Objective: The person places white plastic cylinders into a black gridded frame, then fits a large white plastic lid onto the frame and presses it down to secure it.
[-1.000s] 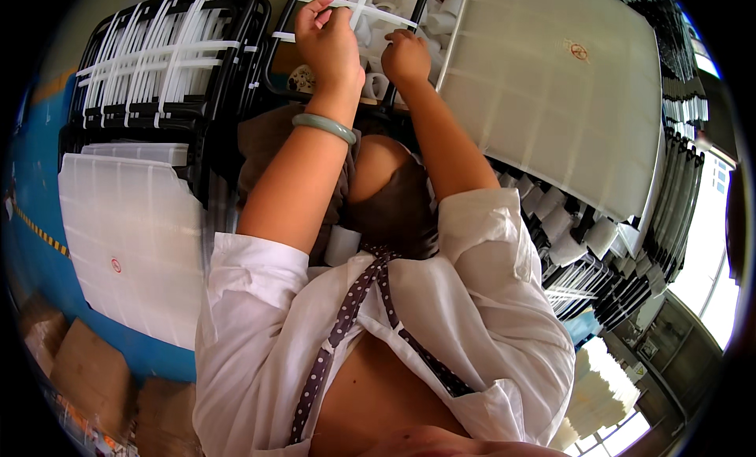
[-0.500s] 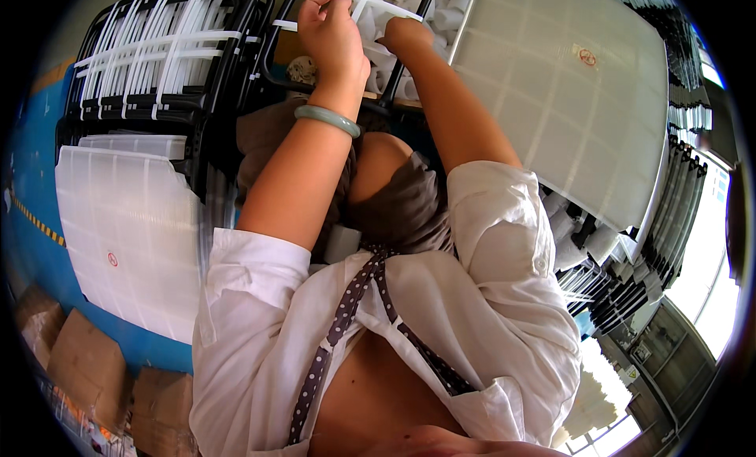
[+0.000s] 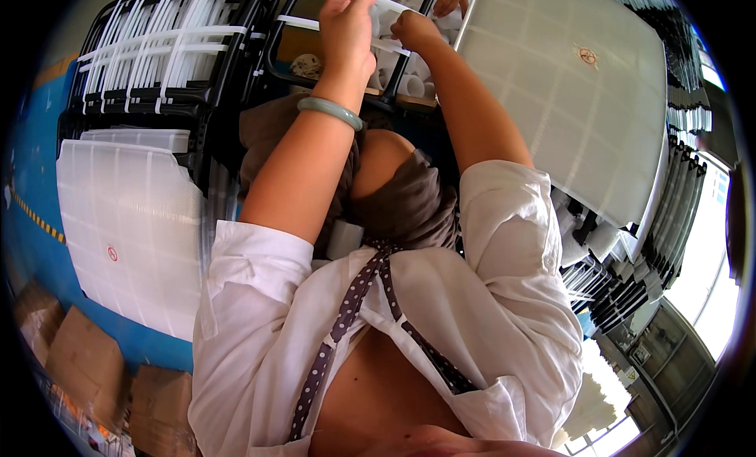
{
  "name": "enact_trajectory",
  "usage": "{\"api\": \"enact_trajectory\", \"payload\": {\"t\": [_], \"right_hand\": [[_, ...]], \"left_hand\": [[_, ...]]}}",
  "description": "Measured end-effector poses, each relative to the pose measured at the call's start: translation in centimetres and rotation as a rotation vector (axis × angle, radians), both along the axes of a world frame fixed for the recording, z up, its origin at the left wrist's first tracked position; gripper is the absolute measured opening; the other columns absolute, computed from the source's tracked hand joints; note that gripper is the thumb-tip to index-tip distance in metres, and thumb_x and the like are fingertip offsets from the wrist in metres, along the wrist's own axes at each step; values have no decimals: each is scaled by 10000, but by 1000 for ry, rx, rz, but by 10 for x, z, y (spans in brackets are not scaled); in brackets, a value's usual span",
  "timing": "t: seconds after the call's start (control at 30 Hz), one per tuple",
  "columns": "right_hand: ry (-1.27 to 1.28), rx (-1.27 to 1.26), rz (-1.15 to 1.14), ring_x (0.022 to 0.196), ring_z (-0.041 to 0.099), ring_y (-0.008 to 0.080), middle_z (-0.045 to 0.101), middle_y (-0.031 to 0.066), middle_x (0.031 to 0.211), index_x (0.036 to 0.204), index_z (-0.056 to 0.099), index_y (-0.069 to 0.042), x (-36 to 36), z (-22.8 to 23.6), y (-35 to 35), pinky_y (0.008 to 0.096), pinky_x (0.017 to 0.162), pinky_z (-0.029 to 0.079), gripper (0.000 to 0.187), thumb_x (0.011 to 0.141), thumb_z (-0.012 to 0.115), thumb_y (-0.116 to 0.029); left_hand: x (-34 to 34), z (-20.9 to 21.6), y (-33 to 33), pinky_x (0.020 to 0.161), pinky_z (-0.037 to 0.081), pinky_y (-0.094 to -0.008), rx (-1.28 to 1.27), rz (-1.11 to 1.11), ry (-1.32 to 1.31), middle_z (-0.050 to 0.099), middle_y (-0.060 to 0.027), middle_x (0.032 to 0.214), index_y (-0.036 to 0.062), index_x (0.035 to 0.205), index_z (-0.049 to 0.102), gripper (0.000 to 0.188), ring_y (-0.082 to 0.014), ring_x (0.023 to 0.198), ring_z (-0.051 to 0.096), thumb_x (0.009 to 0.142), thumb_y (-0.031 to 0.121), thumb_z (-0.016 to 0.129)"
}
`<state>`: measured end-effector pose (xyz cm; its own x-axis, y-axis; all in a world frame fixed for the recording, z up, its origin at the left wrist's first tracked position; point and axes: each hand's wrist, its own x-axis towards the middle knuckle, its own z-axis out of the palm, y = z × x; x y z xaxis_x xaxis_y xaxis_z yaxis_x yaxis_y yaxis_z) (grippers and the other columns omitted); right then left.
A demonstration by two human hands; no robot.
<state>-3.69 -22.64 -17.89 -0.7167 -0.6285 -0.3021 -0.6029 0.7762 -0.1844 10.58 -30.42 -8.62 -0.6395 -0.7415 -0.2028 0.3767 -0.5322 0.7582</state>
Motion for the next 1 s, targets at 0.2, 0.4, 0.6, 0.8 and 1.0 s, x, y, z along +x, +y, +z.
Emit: {"api": "enact_trajectory", "payload": {"t": [0.2, 0.4, 0.6, 0.8, 1.0], "right_hand": [[-378, -136, -250, 924, 624, 281, 648, 154, 991, 989, 666, -85, 19, 10, 6, 381, 810, 494, 331, 762, 617, -321], [-11, -260, -70, 995, 597, 259, 635, 90, 1068, 1177, 578, -171, 23, -3, -10, 383, 843, 481, 511, 718, 686, -367], [21, -261, -112, 971, 606, 270, 645, 90, 1026, 1191, 521, -170, 49, 10, -26, 376, 810, 490, 580, 678, 723, -352], [137, -497, -391, 838, 615, 339, 642, 155, 888, 978, 586, -132, 45, 12, -9, 424, 712, 484, 310, 671, 565, -98], [-133, -1400, -615, 716, 598, 140, 624, 56, 761, 928, 608, -42, 78, 55, 49, 280, 619, 480, 162, 769, 576, -30]], "left_hand": [[-2, -9, 1, 639, 420, -233, 24, 178, -75, 554, -12, 777, 31, 862, 560, 100, -115, 700, 523, 769, 26, 524], [-1, 12, 8, 675, 396, -264, 52, 446, -71, 522, -39, 878, 60, 959, 505, 227, -128, 783, 495, 737, 26, 535], [4, 7, -2, 609, 363, -248, 69, 550, -109, 510, -7, 831, 89, 958, 503, 258, -107, 747, 477, 706, 45, 531], [3, 16, 5, 617, 355, -252, 101, 421, -138, 552, -9, 857, 79, 903, 537, 185, -106, 786, 512, 718, 75, 551], [-1, 40, 5, 808, 463, -274, -583, -354, -207, 572, -89, 1062, 11, 1159, 537, 497, -169, 955, 548, 688, 35, 695]]}}
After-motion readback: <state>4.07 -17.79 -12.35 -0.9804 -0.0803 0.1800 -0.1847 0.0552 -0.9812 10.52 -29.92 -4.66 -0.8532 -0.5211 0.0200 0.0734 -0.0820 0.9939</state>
